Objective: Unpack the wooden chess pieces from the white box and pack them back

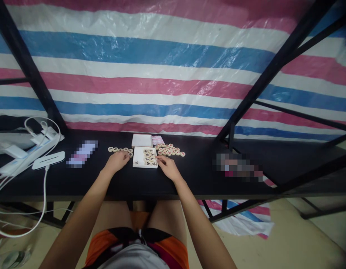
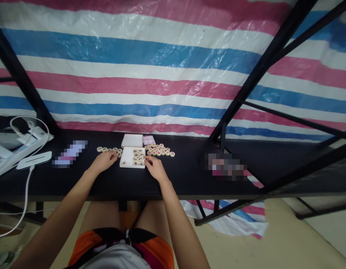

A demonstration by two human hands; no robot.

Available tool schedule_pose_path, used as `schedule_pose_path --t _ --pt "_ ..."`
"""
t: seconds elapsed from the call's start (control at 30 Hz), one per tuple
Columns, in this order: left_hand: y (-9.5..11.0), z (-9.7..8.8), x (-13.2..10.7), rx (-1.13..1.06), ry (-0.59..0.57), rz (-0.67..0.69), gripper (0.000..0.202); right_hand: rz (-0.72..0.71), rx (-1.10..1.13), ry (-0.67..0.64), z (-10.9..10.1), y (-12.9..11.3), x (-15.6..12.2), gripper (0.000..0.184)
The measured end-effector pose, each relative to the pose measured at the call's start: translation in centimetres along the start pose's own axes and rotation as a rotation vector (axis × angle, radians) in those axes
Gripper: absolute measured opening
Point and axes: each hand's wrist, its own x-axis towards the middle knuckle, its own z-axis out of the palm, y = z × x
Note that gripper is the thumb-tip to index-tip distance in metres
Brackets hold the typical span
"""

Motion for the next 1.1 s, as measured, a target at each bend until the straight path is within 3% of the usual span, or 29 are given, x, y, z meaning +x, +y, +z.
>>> schedule_pose_path --t 0.23,0.37,0.5,0.63,0.77,1.1 --pt "-0.3 0.0 0.0 -0.042 0.025 0.012 0.023 -0.007 0.0 0.004 -0.1 -0.2 -0.1 0.027" --pt "0.6 0.0 -0.1 -0.145 0.067 0.188 0.027 0.003 0.001 0.005 -0.1 -0.3 0.0 0.027" --pt "2.0 0.4 -0.4 -0.165 0.184 0.389 0.028 0.008 0.002 0.001 -0.1 -0.4 0.0 0.027" --pt "2.8 1.1 -0.4 -0.134 0.143 0.544 0.026 0.005 -0.003 0.004 -0.2 -0.4 0.0 0.027" --pt "3.0 1.3 -0.5 -0.103 0.073 0.55 0.029 0.003 0.0 0.0 -0.2 -0.3 0.0 0.028" --pt "3.3 0.7 -0.7 -0.104 0.022 0.494 0.033 0.013 -0.019 -0.006 -0.3 -0.6 -0.1 0.028"
